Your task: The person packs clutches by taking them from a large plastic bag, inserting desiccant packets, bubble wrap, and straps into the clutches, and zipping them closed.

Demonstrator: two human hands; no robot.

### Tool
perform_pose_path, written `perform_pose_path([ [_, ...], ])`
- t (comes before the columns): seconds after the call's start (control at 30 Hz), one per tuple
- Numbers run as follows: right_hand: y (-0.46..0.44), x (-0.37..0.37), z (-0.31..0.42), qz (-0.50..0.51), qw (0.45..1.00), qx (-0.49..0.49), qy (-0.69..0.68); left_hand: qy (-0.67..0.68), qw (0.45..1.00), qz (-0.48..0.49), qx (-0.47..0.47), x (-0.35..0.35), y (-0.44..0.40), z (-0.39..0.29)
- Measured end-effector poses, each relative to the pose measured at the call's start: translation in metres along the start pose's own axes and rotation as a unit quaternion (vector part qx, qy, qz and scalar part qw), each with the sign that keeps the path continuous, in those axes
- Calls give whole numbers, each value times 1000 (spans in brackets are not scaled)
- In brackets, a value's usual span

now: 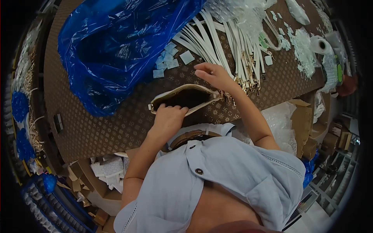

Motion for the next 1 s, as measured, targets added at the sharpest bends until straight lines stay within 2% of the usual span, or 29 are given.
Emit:
perform_pose_path([
  [0.03,-8,0,-2,3,1000,-5,-3,-3,999,-39,19,2,1,-1],
  [0.1,-23,0,-5,16,987,54,153,-14,999,-29,15,5,4,-2],
  [0.13,-40,7,-18,13,985,-3,174,-20,999,-21,15,4,5,-2],
  [0.27,-109,35,-32,-2,966,-28,257,-16,1000,-12,8,-16,17,-7],
  [0.33,-128,45,-38,-96,934,-14,343,-9,1000,-26,-14,-19,20,-5],
  [0.37,-133,47,-42,-81,934,-13,347,-8,999,-27,-14,-19,20,-5],
  [0.5,-131,37,-56,-36,940,29,338,12,999,-39,-35,-10,19,-2],
  [0.57,-110,14,-39,-20,985,44,164,16,998,-53,-22,-7,18,-1],
  [0.6,-94,6,-22,-35,996,14,75,16,999,-28,-25,-5,19,0],
  [0.67,-45,-3,28,-45,995,-84,16,19,1000,-4,-25,-6,18,-1],
  [0.73,4,5,68,15,977,-169,129,17,997,44,-54,-11,18,-2],
  [0.8,28,26,70,30,915,-240,322,-4,998,50,-46,-13,16,-1],
  [0.87,38,29,72,52,901,-221,369,-23,997,53,-45,-15,17,-1],
  [0.93,44,12,74,-9,961,-209,180,11,999,8,-32,-17,22,-2],
  [0.97,34,-3,56,-8,997,-70,40,11,999,6,-33,-15,24,-3],
  [1.0,18,-22,32,-70,995,-16,67,26,999,-31,-8,-13,27,-4],
])
Point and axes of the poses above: each hand's wrist, its own y-axis away from the middle knuckle, its own x-axis out of the palm, z = x × y, the point moved 2 cm from there along -y, towards the middle knuckle, and after that the axes turned 15 degrees about z, right-handed, at the moved point
